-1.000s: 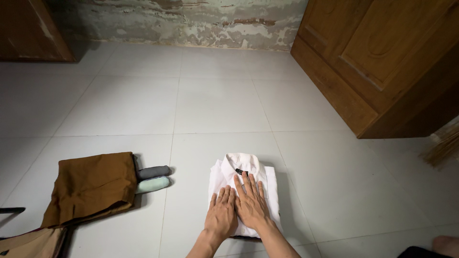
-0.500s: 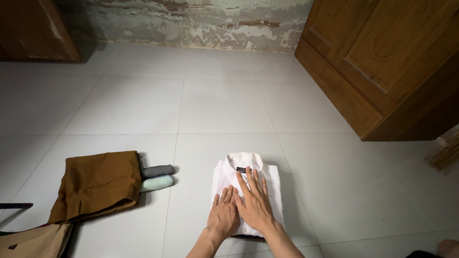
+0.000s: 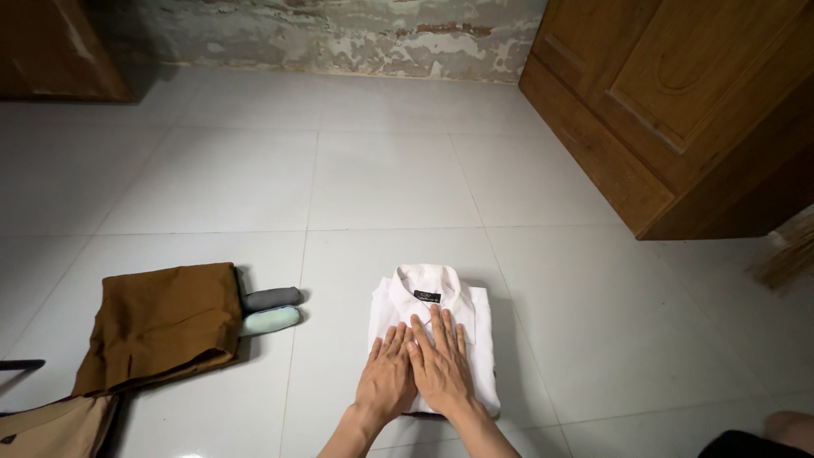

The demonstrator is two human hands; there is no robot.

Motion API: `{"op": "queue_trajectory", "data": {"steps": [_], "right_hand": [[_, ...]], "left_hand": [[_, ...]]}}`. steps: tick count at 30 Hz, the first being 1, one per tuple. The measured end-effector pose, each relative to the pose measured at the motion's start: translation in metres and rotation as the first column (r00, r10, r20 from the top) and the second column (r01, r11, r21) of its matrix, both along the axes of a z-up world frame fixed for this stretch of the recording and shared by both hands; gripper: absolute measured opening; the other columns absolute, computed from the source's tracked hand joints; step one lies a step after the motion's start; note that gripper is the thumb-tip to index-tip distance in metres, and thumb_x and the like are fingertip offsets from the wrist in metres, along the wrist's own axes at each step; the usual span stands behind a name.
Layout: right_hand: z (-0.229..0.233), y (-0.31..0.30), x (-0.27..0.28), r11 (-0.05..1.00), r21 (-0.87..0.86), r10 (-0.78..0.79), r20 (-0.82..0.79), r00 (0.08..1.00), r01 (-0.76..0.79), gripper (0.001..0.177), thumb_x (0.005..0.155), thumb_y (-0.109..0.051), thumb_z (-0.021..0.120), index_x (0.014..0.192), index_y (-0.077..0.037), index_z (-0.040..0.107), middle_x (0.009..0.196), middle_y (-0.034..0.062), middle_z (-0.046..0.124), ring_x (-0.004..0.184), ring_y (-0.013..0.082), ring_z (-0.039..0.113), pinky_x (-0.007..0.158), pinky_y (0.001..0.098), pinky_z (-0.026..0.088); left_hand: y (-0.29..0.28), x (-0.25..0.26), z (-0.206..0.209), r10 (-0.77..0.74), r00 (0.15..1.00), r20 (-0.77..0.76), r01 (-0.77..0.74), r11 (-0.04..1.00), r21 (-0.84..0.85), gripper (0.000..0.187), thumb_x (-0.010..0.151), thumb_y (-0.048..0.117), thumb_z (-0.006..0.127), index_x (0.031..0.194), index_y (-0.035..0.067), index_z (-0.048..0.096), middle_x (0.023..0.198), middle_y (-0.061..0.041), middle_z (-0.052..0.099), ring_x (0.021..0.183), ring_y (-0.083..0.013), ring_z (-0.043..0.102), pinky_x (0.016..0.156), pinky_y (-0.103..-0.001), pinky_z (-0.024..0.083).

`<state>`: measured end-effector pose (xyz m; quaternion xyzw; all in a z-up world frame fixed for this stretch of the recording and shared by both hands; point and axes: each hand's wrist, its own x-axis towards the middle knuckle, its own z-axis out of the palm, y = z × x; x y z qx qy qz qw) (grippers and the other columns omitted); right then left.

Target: The person folds a white shirt, a beige t-shirt, a black t-shirt, and a maroon t-shirt, then stacks them. They also fold brown trousers and dark shorts, arranging all items into separate piles on the floor.

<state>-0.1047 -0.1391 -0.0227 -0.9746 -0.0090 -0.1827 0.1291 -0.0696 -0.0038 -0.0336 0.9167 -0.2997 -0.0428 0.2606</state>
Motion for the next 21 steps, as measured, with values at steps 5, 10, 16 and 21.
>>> {"op": "queue_trajectory", "data": {"steps": [5, 10, 16, 21], "right_hand": [[0.002, 0.0, -0.002, 0.999, 0.036, 0.001, -0.085, 0.996, 0.002, 0.056, 0.105, -0.04, 0.038, 0.155, -0.016, 0.041, 0.166, 0.0199, 0.02, 0.154, 0.0385, 0.014, 0.122, 0.0554, 0.009], [0.005, -0.001, -0.002, 0.999, 0.039, 0.007, -0.084, 0.996, -0.004, 0.057, 0.105, -0.04, 0.038, 0.156, -0.016, 0.039, 0.166, 0.021, 0.019, 0.154, 0.0391, 0.013, 0.121, 0.0556, 0.008], [0.009, 0.002, -0.002, 0.999, 0.032, -0.007, -0.136, 0.991, 0.011, 0.06, 0.103, -0.041, 0.043, 0.157, -0.016, 0.037, 0.166, 0.0205, 0.017, 0.153, 0.0389, 0.012, 0.122, 0.055, 0.008], [0.01, 0.002, 0.0, 0.999, 0.025, -0.021, -0.164, 0.986, 0.025, 0.061, 0.101, -0.041, 0.046, 0.157, -0.017, 0.036, 0.166, 0.0192, 0.016, 0.154, 0.0378, 0.012, 0.121, 0.055, 0.008]], "left_hand": [[0.007, -0.006, 0.001, 0.004, 0.998, 0.069, 0.0, 0.998, -0.065, 0.057, 0.102, 0.023, 0.037, 0.152, -0.004, 0.035, 0.162, -0.021, 0.032, 0.152, -0.0347, 0.026, 0.122, -0.048, 0.019], [0.021, -0.016, 0.013, -0.005, 1.0, -0.006, 0.005, 0.997, -0.078, 0.055, 0.103, 0.024, 0.044, 0.151, -0.002, 0.038, 0.162, -0.021, 0.031, 0.152, -0.0356, 0.025, 0.121, -0.048, 0.02], [0.053, -0.031, 0.029, -0.026, 0.999, -0.041, 0.021, 0.993, -0.117, 0.059, 0.097, 0.022, 0.056, 0.149, -0.002, 0.04, 0.16, -0.025, 0.029, 0.151, -0.0404, 0.023, 0.12, -0.051, 0.021], [0.075, -0.035, 0.042, 0.049, 0.994, -0.102, -0.067, 0.983, -0.174, 0.059, 0.093, 0.02, 0.063, 0.146, 0.0, 0.046, 0.159, -0.027, 0.029, 0.15, -0.0431, 0.024, 0.119, -0.051, 0.024]]}}
